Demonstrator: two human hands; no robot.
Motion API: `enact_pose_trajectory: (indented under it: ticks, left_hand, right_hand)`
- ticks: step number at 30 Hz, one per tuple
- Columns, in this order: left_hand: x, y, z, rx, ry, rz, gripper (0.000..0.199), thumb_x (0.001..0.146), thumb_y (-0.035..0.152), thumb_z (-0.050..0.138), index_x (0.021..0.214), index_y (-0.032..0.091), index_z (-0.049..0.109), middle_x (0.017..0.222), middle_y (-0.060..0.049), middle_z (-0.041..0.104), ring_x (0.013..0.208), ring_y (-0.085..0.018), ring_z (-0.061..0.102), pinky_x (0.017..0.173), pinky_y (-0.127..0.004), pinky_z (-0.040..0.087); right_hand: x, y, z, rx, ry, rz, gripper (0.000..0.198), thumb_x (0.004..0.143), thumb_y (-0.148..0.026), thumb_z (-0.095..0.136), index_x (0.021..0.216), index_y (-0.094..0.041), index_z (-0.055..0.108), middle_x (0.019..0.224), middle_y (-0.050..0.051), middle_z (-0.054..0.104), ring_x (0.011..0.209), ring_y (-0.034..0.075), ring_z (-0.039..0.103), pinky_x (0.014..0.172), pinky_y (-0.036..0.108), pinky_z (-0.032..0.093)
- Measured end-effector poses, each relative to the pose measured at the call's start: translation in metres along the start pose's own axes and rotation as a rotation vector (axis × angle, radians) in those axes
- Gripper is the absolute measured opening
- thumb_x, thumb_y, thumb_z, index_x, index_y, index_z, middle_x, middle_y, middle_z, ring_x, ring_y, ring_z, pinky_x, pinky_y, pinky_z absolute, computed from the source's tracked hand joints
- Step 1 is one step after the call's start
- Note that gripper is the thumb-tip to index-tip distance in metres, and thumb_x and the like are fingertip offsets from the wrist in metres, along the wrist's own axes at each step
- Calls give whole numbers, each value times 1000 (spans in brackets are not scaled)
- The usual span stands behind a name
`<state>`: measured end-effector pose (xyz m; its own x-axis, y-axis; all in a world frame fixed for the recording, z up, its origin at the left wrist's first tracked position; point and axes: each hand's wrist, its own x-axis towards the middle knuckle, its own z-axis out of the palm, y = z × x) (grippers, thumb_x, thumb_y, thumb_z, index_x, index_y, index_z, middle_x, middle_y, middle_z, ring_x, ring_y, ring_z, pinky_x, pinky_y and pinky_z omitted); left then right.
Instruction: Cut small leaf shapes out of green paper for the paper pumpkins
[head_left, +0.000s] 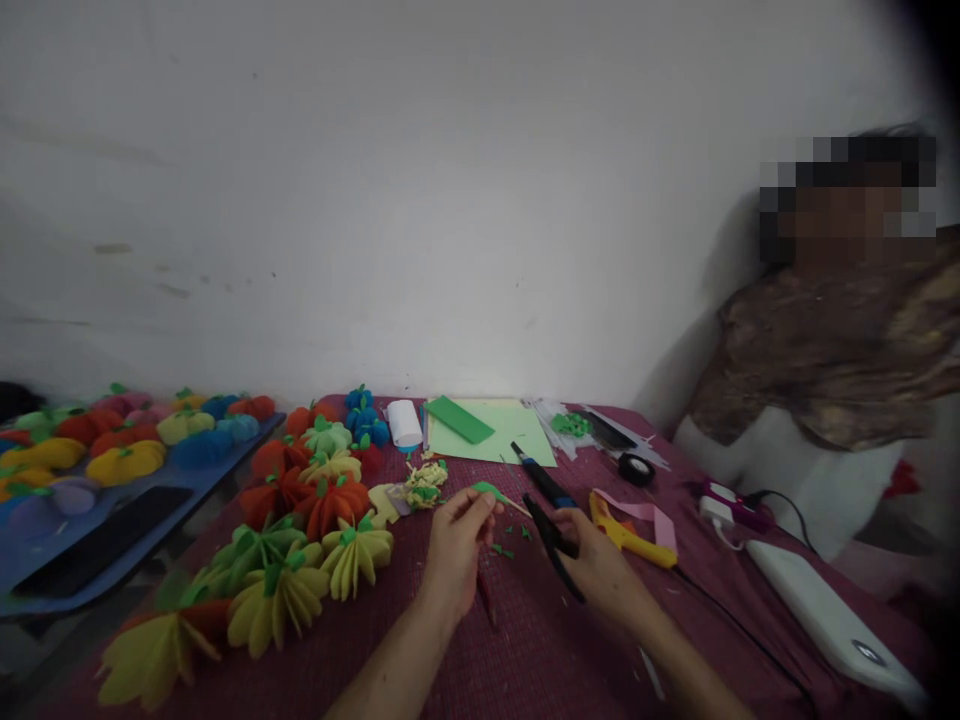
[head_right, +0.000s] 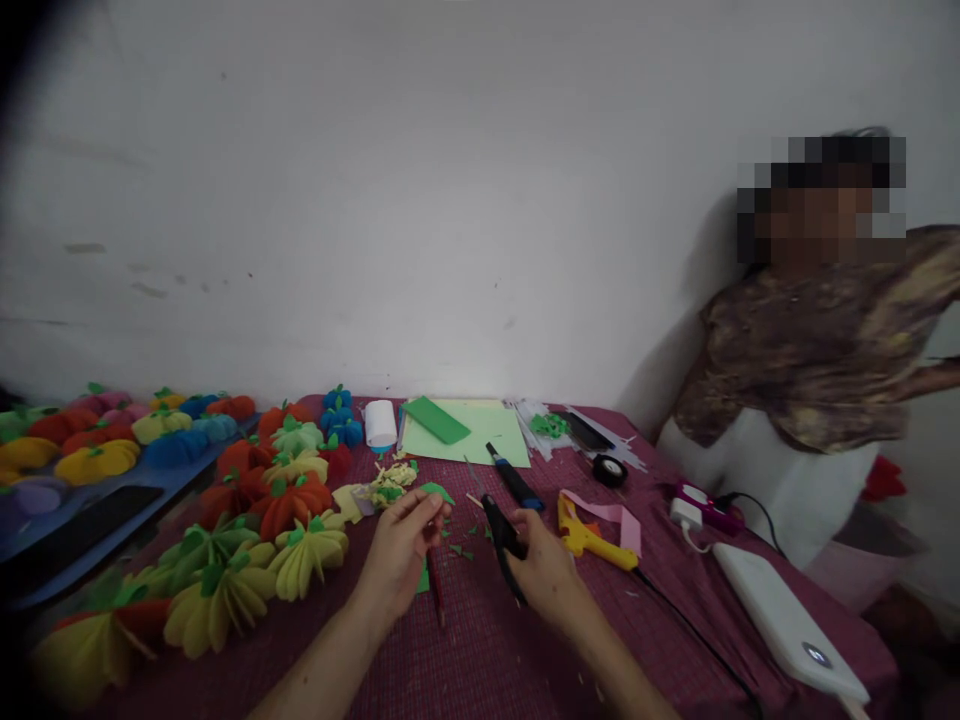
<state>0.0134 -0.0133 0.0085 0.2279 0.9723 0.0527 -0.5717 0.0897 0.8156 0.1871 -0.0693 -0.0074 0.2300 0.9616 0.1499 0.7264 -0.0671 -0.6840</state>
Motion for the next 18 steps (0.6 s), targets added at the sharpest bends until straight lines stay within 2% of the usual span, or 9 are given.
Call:
enact_pose_trajectory:
  ticks: [1, 2, 8, 12, 15, 18]
  left_hand:
    - [1, -1, -1, 4, 0, 8, 25, 61, 35, 77, 62, 14, 63, 63, -2, 62, 53, -9, 46, 47, -19, 33]
    - [1, -2, -2, 12, 0, 17, 25, 62, 36, 76, 62, 14, 63, 64, -2, 62, 53, -9, 46, 47, -19, 32]
    - [6, -7, -5, 209, -12, 127, 23, 72, 35, 66, 65, 13, 64, 62, -1, 61, 49, -8, 42, 46, -19, 29]
    - [4, -3, -3, 345, -18, 192, 23, 73, 35, 63, 65, 14, 66, 60, -1, 62, 52, -11, 49, 50, -20, 34]
    - [2, -2, -1, 414, -34, 250, 22, 73, 34, 61, 65, 14, 67, 61, -2, 64, 59, -15, 55, 56, -22, 40]
    - [2, -4, -2, 469, -55, 280, 21, 75, 32, 60, 65, 15, 67, 62, -2, 65, 60, -15, 55, 56, -22, 41]
  right_hand:
    - [6, 0, 3, -201, 49, 14, 23, 81, -30, 54, 101, -18, 53, 77, 4, 67, 71, 21, 66, 59, 27, 45]
    - [12, -1, 6, -284, 67, 25, 23, 81, -27, 54, 102, -17, 55, 81, 7, 69, 78, 23, 67, 63, 28, 45]
    - [33, -8, 31, -540, 96, 46, 19, 79, -19, 54, 95, -12, 61, 79, 18, 71, 76, 31, 68, 64, 35, 46]
    - [36, -12, 36, -609, 93, -28, 16, 75, -17, 59, 88, -11, 67, 80, 19, 71, 80, 33, 68, 67, 38, 49]
    - [31, -18, 28, -592, 104, -126, 13, 77, -19, 59, 82, -13, 70, 83, 16, 71, 86, 31, 66, 73, 38, 50]
    - [20, -26, 15, -516, 169, -244, 23, 87, -22, 50, 102, -19, 67, 103, 11, 69, 102, 24, 61, 87, 35, 48]
